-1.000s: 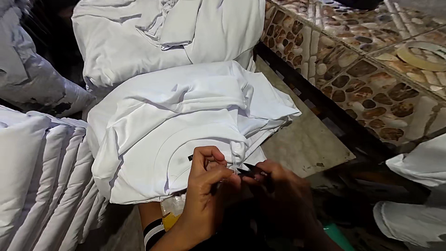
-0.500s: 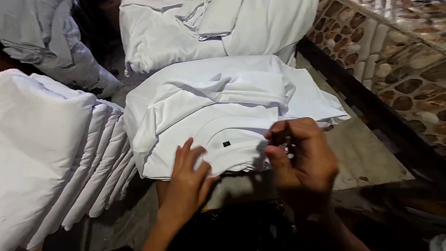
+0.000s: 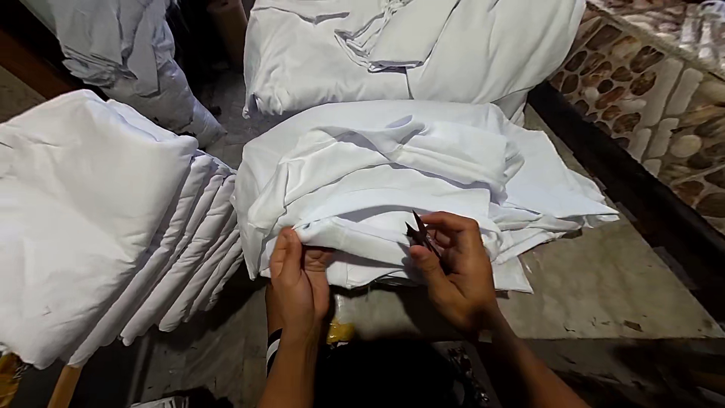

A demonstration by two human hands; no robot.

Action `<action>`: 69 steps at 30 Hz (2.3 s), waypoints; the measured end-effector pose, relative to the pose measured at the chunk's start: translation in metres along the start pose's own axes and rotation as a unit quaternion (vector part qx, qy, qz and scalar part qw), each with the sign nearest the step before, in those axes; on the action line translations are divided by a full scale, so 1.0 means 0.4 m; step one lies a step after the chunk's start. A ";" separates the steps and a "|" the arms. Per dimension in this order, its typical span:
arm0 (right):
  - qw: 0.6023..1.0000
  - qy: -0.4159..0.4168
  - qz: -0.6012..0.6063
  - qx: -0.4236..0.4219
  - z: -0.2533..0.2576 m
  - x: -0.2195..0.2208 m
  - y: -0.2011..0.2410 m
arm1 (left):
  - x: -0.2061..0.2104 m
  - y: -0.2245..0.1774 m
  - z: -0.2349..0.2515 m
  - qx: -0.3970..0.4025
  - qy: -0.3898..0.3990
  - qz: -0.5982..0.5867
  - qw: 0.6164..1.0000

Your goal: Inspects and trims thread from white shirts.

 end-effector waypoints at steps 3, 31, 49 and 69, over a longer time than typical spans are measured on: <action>1.000 0.015 -0.016 -0.014 0.002 0.010 0.005 | 0.023 0.043 -0.005 -0.105 0.006 -0.232 0.967; 0.970 0.022 -0.233 -0.060 -0.016 0.034 0.106 | -0.015 -0.030 -0.036 0.022 0.235 0.146 0.961; 0.779 0.267 0.566 0.034 0.030 0.069 0.091 | 0.002 -0.126 -0.072 0.223 0.165 0.529 0.802; 0.932 0.173 -0.309 0.084 0.136 -0.091 0.037 | -0.002 -0.125 0.159 0.094 0.246 0.539 0.800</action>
Point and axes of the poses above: each hand's wrist, its own z-axis towards the middle knuckle, its own x-axis out of the palm, y = z × x, the point moved 4 cm from there along z, towards the middle knuckle, and after that the axes turned 15 degrees about y, right-handed, at the moved point
